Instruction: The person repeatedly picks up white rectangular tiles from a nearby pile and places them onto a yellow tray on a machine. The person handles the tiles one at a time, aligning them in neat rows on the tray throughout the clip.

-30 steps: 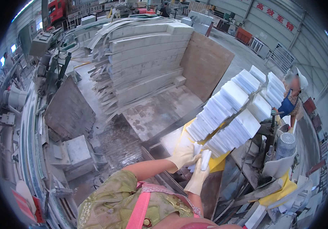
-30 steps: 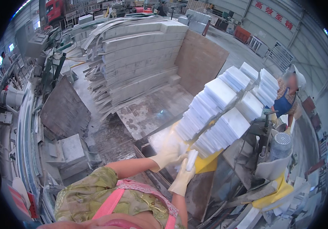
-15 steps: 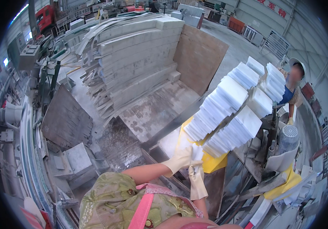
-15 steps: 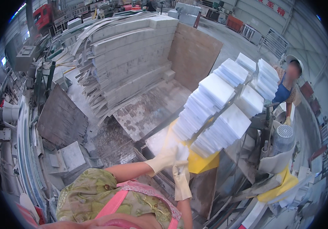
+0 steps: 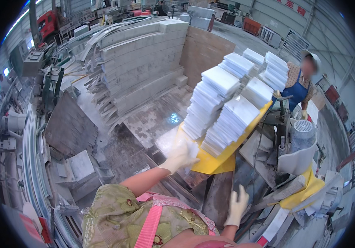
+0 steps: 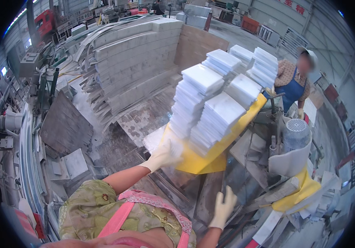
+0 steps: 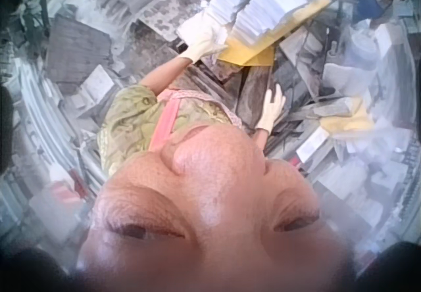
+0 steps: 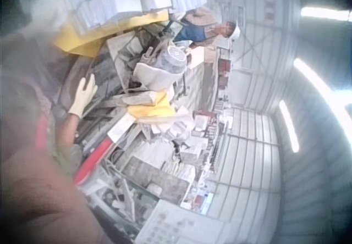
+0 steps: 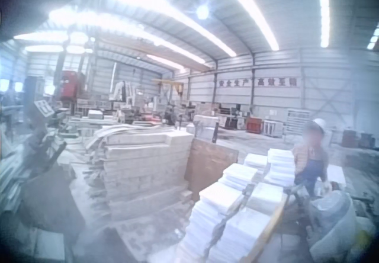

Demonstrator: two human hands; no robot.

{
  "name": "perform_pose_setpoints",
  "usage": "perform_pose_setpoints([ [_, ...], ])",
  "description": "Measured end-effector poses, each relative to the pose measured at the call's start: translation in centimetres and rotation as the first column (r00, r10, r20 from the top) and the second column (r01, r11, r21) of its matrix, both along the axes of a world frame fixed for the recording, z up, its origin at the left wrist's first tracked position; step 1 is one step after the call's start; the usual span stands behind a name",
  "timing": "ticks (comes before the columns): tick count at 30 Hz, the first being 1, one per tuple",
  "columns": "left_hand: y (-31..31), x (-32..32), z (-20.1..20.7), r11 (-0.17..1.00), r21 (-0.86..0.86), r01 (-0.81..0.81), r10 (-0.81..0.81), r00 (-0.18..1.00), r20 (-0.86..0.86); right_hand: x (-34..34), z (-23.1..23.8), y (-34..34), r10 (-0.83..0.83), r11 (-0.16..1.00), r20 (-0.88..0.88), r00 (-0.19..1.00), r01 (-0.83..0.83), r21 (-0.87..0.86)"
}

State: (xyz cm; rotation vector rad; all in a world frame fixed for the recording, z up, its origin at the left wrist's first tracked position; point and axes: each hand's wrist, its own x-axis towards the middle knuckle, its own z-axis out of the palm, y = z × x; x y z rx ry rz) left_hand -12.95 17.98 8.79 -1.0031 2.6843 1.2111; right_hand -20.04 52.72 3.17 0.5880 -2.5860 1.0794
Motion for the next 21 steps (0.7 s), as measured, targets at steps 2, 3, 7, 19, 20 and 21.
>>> perform_pose_setpoints([
  [2, 0.8, -0.1, 0.1, 0.996, -0.074, -0.057, 0.051, 0.995, -0.084, -0.5, -0.7, 8.1, -0.288, 0.955, 0.144, 0.947, 0.274, 0.109],
  [3, 1.3, -0.1, 0.1, 0.990, -0.105, -0.091, 0.078, 0.990, -0.119, -0.4, -1.5, 11.7, -0.356, 0.934, 0.064, 0.932, 0.352, 0.058],
  [7, 2.2, -0.7, 0.2, 0.975, -0.023, -0.219, 0.211, 0.960, -0.184, -0.9, -4.3, 24.6, -0.567, 0.798, -0.154, 0.809, 0.586, 0.141],
  [19, 2.7, -0.4, -0.3, 0.973, -0.083, -0.215, 0.188, 0.948, -0.258, -5.1, -4.6, 24.4, -0.791, 0.303, -0.039, 0.611, 0.446, 0.842],
  [20, 2.6, -0.3, -0.4, 0.974, -0.099, -0.205, 0.178, 0.956, -0.231, -4.5, -4.4, 24.1, -0.785, 0.311, -0.033, 0.618, 0.440, 0.843],
  [21, 2.5, -0.3, -0.5, 0.974, -0.092, -0.208, 0.183, 0.957, -0.227, -3.9, -4.2, 24.0, -0.784, 0.290, -0.055, 0.619, 0.444, 0.848],
])
